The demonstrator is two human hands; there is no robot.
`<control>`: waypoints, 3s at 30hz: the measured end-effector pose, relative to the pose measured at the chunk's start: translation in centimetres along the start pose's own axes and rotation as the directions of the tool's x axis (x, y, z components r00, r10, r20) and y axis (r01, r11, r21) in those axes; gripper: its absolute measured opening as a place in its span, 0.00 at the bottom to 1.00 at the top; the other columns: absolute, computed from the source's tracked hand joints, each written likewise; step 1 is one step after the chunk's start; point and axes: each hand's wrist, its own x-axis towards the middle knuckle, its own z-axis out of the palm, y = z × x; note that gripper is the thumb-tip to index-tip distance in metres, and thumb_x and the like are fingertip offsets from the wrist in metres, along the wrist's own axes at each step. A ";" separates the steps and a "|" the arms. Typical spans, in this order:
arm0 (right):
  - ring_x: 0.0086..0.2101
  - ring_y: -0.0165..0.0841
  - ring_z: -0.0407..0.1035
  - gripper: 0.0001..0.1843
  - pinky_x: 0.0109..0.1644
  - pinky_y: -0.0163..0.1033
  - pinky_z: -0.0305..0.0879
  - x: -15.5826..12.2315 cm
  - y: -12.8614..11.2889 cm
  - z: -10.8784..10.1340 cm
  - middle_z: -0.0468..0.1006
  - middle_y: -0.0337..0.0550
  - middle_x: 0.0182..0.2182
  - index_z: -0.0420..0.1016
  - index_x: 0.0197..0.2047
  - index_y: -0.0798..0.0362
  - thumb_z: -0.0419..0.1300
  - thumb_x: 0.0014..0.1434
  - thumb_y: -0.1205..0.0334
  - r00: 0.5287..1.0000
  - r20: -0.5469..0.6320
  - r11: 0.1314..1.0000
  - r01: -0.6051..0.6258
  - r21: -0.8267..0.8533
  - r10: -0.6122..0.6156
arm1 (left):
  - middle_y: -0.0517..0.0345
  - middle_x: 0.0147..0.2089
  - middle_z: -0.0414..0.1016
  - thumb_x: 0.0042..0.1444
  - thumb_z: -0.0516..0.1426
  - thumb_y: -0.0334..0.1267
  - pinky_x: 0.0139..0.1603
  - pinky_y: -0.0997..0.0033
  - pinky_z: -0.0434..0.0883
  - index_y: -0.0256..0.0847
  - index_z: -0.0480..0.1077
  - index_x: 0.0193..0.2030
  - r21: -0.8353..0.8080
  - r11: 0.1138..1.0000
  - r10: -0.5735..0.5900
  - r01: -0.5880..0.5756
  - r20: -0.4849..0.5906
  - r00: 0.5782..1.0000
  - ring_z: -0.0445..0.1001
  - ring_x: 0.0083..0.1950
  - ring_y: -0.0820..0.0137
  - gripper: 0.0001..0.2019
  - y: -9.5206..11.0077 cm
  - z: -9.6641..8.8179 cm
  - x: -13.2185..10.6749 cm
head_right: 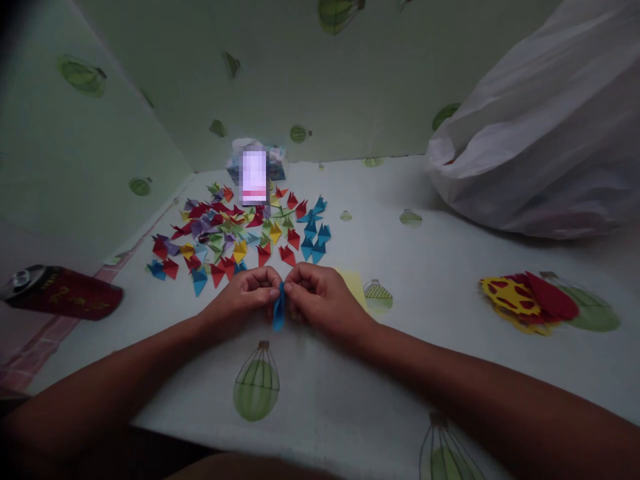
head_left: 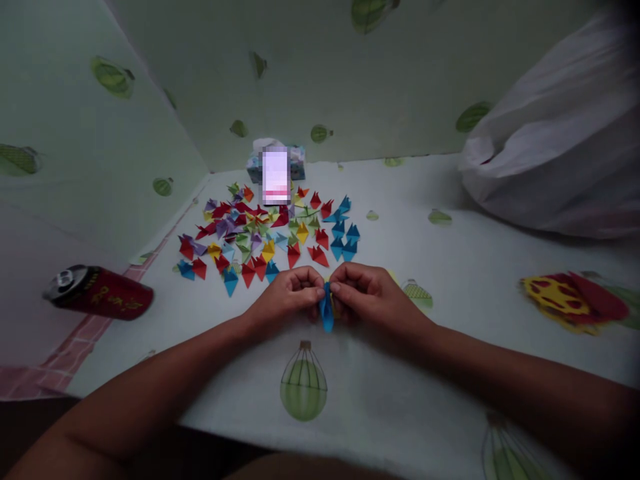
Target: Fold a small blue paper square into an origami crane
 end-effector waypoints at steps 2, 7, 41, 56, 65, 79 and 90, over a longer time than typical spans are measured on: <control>0.20 0.25 0.62 0.09 0.24 0.32 0.59 0.0 0.1 0.0 0.69 0.33 0.19 0.67 0.30 0.53 0.59 0.58 0.58 1.000 0.001 1.000 0.018 -0.003 -0.018 | 0.62 0.25 0.72 0.51 0.65 0.41 0.25 0.76 0.69 0.36 0.69 0.34 -0.001 1.000 -0.008 0.008 0.007 1.000 0.70 0.22 0.76 0.12 0.0 -0.1 0.0; 0.20 0.26 0.62 0.09 0.24 0.33 0.59 0.1 0.3 -0.1 0.68 0.34 0.19 0.67 0.29 0.53 0.59 0.57 0.58 0.998 -0.022 0.996 0.058 -0.067 -0.060 | 0.62 0.26 0.72 0.51 0.65 0.41 0.25 0.77 0.68 0.35 0.69 0.34 0.025 1.000 -0.003 0.003 0.020 1.000 0.70 0.22 0.77 0.13 0.1 -0.1 0.0; 0.19 0.26 0.61 0.07 0.23 0.33 0.57 0.2 0.9 -0.1 0.68 0.33 0.17 0.66 0.26 0.52 0.58 0.54 0.62 0.992 -0.092 0.986 0.072 -0.149 -0.086 | 0.63 0.23 0.72 0.55 0.63 0.41 0.27 0.76 0.69 0.37 0.68 0.35 0.024 1.000 -0.005 0.005 0.007 1.000 0.71 0.23 0.76 0.11 0.1 0.5 -0.2; 0.19 0.28 0.64 0.07 0.24 0.33 0.60 0.1 0.9 0.1 0.70 0.34 0.17 0.66 0.28 0.52 0.59 0.56 0.62 0.994 -0.094 0.991 0.037 -0.129 -0.049 | 0.63 0.25 0.70 0.56 0.62 0.43 0.27 0.76 0.68 0.37 0.67 0.35 0.091 0.996 0.021 -0.020 -0.013 1.000 0.70 0.24 0.76 0.12 0.2 0.7 -0.3; 0.20 0.27 0.66 0.10 0.25 0.33 0.63 0.0 0.5 -0.1 0.72 0.36 0.20 0.68 0.29 0.53 0.59 0.58 0.58 1.000 -0.026 0.999 -0.008 -0.040 0.007 | 0.62 0.26 0.71 0.52 0.63 0.43 0.25 0.77 0.67 0.37 0.66 0.33 0.113 0.993 -0.035 0.041 -0.060 0.998 0.69 0.22 0.77 0.13 0.6 0.9 -0.4; 0.19 0.26 0.67 0.10 0.24 0.31 0.64 0.5 0.4 -0.3 0.72 0.35 0.19 0.68 0.29 0.53 0.61 0.56 0.58 0.999 0.017 0.999 -0.033 0.019 0.032 | 0.63 0.26 0.72 0.54 0.63 0.42 0.27 0.75 0.69 0.37 0.68 0.34 0.044 0.999 -0.002 0.004 -0.030 1.000 0.70 0.23 0.76 0.11 0.1 0.5 -0.2; 0.19 0.26 0.65 0.10 0.24 0.32 0.61 0.3 0.5 -0.3 0.71 0.35 0.17 0.68 0.27 0.53 0.59 0.58 0.59 0.999 -0.012 0.992 0.033 -0.125 -0.034 | 0.62 0.26 0.72 0.54 0.64 0.43 0.26 0.76 0.68 0.37 0.67 0.34 0.102 0.995 -0.012 0.011 0.010 1.000 0.71 0.24 0.76 0.13 0.3 0.4 -0.2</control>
